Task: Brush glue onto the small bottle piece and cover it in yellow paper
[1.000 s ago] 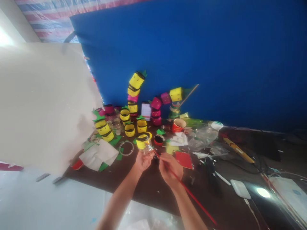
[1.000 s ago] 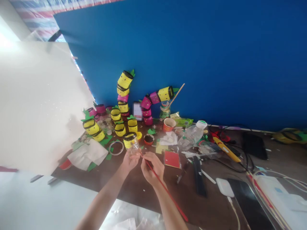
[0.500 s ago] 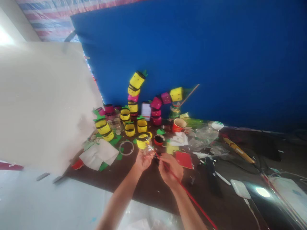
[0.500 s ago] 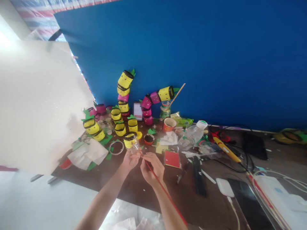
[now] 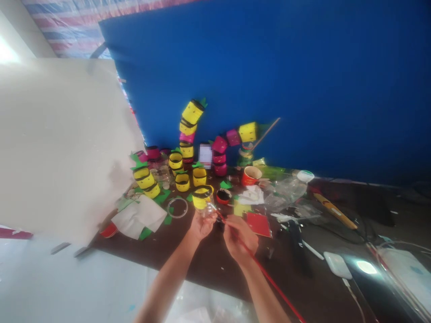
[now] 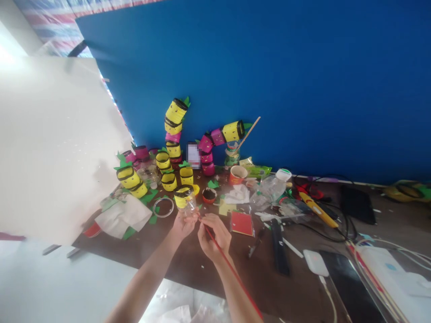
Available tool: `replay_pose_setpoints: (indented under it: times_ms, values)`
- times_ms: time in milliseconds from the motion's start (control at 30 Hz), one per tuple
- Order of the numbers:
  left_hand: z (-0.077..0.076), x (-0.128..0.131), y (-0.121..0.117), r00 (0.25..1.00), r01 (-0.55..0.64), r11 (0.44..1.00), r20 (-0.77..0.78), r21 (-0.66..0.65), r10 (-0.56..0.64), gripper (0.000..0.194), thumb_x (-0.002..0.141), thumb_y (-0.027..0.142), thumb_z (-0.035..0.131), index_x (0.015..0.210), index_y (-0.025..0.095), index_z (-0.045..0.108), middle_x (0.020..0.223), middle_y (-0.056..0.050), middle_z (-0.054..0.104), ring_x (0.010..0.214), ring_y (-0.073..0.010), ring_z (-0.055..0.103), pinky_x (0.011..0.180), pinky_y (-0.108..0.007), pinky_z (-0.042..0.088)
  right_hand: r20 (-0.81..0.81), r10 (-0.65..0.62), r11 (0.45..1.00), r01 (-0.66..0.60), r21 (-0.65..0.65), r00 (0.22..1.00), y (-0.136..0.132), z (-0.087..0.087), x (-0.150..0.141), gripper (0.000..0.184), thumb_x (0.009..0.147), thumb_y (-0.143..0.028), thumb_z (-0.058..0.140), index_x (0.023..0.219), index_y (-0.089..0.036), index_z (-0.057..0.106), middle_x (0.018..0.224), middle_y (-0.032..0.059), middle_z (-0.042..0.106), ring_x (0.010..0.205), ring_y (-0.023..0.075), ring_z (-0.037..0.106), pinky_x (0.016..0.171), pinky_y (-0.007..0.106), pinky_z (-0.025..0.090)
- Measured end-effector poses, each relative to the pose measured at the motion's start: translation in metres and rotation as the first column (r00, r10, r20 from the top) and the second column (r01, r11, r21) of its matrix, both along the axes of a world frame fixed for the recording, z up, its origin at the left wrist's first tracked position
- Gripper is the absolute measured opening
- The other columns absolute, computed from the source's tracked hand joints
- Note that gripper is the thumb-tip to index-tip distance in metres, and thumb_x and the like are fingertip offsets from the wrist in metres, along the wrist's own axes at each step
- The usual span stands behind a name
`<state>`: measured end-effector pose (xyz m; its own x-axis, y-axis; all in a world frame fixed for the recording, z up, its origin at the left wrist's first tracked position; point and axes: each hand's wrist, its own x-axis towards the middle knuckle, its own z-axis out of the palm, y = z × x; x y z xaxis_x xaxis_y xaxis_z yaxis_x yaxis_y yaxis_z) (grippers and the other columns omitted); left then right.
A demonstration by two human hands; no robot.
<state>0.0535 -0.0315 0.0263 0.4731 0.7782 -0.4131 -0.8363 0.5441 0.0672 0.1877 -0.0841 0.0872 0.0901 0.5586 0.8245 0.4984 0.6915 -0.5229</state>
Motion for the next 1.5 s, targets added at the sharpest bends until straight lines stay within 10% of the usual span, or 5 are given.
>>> replay_pose_setpoints:
  times_ms: [1500]
  values:
    - [-0.018,-0.001,0.003,0.998,-0.012,0.996,0.066,0.085,0.006,0.019,0.090,0.026,0.042,0.078,0.017,0.054,0.065,0.001,0.045,0.046,-0.0048,0.040,0.035,-0.008,0.035,-0.006,-0.003,0.999,0.004,0.043,1.000,0.001,0.007,0.002,0.015,0.079,-0.007,0.059,0.083,-0.021,0.063,0.073,0.0040,0.070,0.073,0.0181,0.070,0.071,0.034,0.060]
